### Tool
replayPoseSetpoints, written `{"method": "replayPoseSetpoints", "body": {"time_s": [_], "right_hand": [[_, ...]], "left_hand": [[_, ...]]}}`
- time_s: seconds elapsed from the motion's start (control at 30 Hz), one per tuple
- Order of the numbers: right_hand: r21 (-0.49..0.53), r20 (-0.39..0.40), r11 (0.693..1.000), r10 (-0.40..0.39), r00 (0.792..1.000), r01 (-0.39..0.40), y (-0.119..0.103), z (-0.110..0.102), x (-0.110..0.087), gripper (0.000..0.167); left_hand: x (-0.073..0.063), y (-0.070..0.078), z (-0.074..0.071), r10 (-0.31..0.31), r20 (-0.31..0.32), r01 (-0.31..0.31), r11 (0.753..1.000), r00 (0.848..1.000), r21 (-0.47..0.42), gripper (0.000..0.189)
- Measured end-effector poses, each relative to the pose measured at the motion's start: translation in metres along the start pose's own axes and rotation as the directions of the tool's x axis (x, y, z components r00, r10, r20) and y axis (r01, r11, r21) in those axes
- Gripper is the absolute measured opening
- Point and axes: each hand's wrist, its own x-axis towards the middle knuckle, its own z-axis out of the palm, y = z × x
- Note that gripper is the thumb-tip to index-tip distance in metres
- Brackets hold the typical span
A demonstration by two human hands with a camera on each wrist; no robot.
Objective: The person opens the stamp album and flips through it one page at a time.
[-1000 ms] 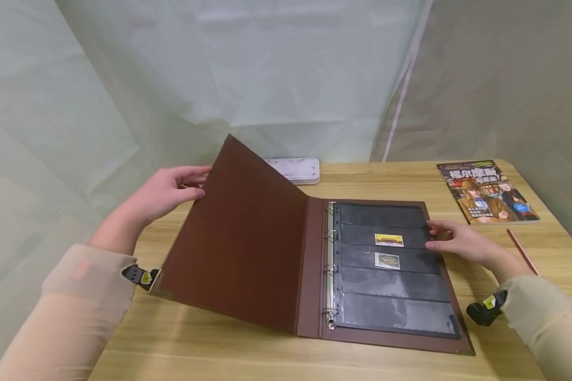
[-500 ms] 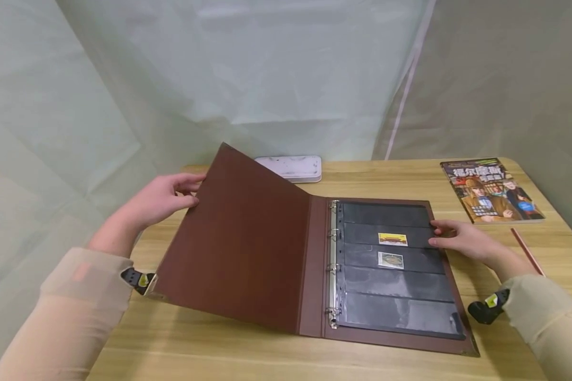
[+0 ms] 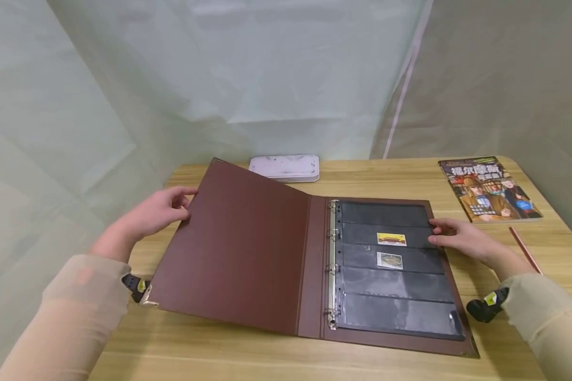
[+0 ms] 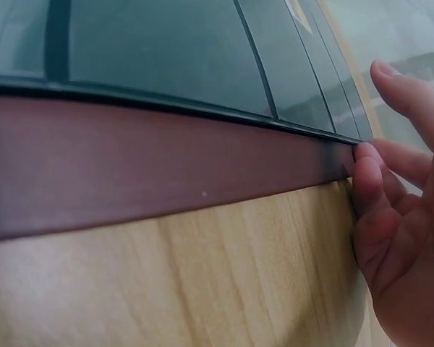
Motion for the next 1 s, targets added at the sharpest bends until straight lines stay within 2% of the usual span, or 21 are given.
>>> {"method": "replayPoseSetpoints", "body": {"time_s": [0.3, 0.47, 0.87, 1.0], "right_hand": [[0.047, 0.015, 0.998, 0.041, 0.999, -0.042, 0.005, -0.003, -0.001, 0.072], [0.067, 0.013, 0.997, 0.045, 0.999, -0.046, 0.008, -0.004, 0.001, 0.071], [0.082, -0.006, 0.996, 0.035, 0.999, -0.034, 0.004, -0.003, 0.001, 0.073], [0.094, -0.008, 0.995, 0.033, 0.999, -0.032, 0.003, -0.003, 0.004, 0.073]], "left_hand": [[0.001, -0.023, 0.015, -0.015, 0.067, 0.018, 0.998, 0.998, -0.052, 0.059], [0.004, -0.032, 0.022, -0.009, 0.065, 0.012, 0.999, 0.998, -0.048, 0.058], [0.004, -0.054, 0.04, -0.057, 0.099, 0.062, 0.997, 0.993, -0.04, 0.06], [0.005, -0.062, 0.046, -0.057, 0.106, 0.063, 0.997, 0.993, -0.054, 0.059]]}}
